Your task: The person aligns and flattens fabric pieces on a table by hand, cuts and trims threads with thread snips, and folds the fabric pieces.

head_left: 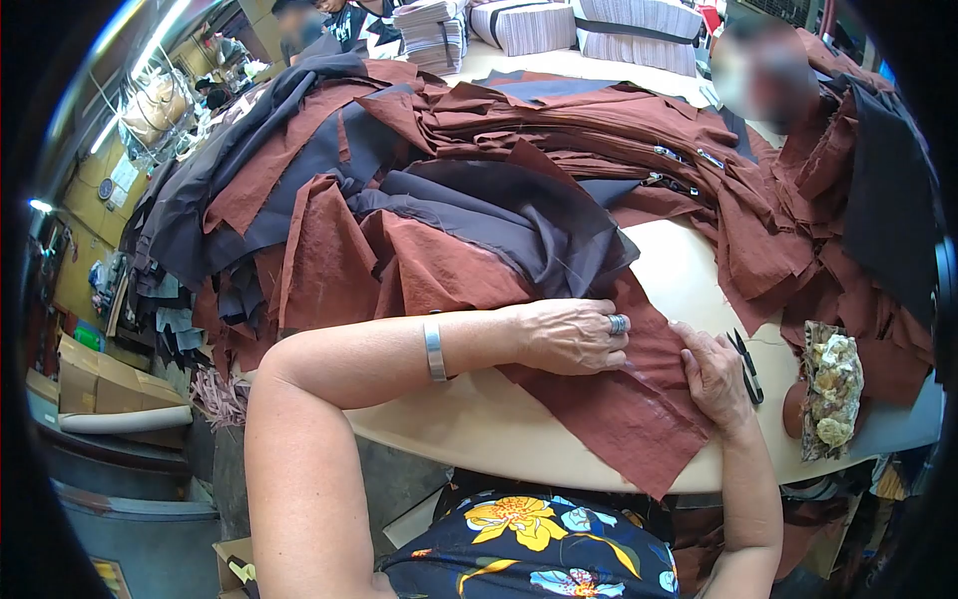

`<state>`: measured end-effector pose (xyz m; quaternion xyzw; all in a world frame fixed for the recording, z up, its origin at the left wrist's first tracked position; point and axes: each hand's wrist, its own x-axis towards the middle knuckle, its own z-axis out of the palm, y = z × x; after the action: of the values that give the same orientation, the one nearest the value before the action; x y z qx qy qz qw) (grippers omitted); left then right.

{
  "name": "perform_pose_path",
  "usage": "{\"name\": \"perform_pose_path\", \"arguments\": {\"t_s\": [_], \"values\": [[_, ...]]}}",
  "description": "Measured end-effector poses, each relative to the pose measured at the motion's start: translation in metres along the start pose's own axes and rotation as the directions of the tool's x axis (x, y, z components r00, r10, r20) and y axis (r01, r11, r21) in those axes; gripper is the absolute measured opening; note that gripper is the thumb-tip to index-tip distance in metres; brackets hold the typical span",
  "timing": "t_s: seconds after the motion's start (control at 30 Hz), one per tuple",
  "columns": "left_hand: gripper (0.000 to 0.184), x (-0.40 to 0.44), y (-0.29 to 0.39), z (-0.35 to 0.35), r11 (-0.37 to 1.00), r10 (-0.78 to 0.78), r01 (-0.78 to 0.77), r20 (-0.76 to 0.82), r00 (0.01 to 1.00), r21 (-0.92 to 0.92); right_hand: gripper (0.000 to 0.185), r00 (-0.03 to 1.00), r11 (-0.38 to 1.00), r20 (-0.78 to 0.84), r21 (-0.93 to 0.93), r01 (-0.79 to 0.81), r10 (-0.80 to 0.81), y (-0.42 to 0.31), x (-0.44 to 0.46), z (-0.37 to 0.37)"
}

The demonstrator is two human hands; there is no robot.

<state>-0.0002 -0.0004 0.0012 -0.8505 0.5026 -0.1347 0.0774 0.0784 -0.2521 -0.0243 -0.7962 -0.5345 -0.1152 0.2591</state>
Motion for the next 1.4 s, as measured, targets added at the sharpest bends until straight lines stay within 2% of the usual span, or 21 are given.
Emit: {"name": "perform_pose_path", "arguments": {"t_s": [0.27,0.5,0.6,0.77,0.87,1.0,1.33,1.4], "values": [[0.008,0.000,0.001,0.001,1.000,-0.001,0.000,0.008,1.000,0.009,0.048,1.000,1.000,0.006,0.007,0.006,-0.006,-0.001,0.001,-0.001],[0.009,0.000,0.000,-0.003,0.998,-0.015,0.018,0.045,0.999,-0.060,0.047,1.000,1.000,0.027,-0.004,0.005,-0.005,-0.001,0.000,-0.003],[0.008,0.000,0.001,-0.002,0.999,-0.032,0.032,0.009,0.999,-0.027,0.045,0.999,1.000,0.039,-0.007,0.002,-0.002,0.000,0.000,-0.003],[0.007,0.002,0.000,-0.009,0.993,-0.075,0.088,0.145,0.987,-0.079,0.044,1.000,1.000,0.023,0.013,-0.017,0.017,0.002,-0.003,-0.001],[0.007,0.001,0.001,-0.008,0.990,-0.084,0.099,0.150,0.985,-0.097,0.046,1.000,0.999,0.006,0.034,0.000,0.000,0.001,-0.002,-0.002],[0.008,0.001,0.000,-0.004,0.993,-0.061,0.068,0.072,0.996,-0.094,0.047,0.999,0.999,0.029,0.037,-0.027,0.026,0.001,-0.001,-0.002],[0.013,0.002,-0.004,0.007,0.974,-0.100,0.107,0.047,0.994,-0.200,0.041,1.000,1.000,-0.002,-0.003,0.004,-0.004,0.002,-0.001,0.002],[0.012,0.001,-0.004,0.012,0.970,-0.107,0.105,0.003,0.994,-0.218,0.040,0.998,0.999,0.037,0.006,-0.051,0.051,0.003,-0.002,0.002]]}}
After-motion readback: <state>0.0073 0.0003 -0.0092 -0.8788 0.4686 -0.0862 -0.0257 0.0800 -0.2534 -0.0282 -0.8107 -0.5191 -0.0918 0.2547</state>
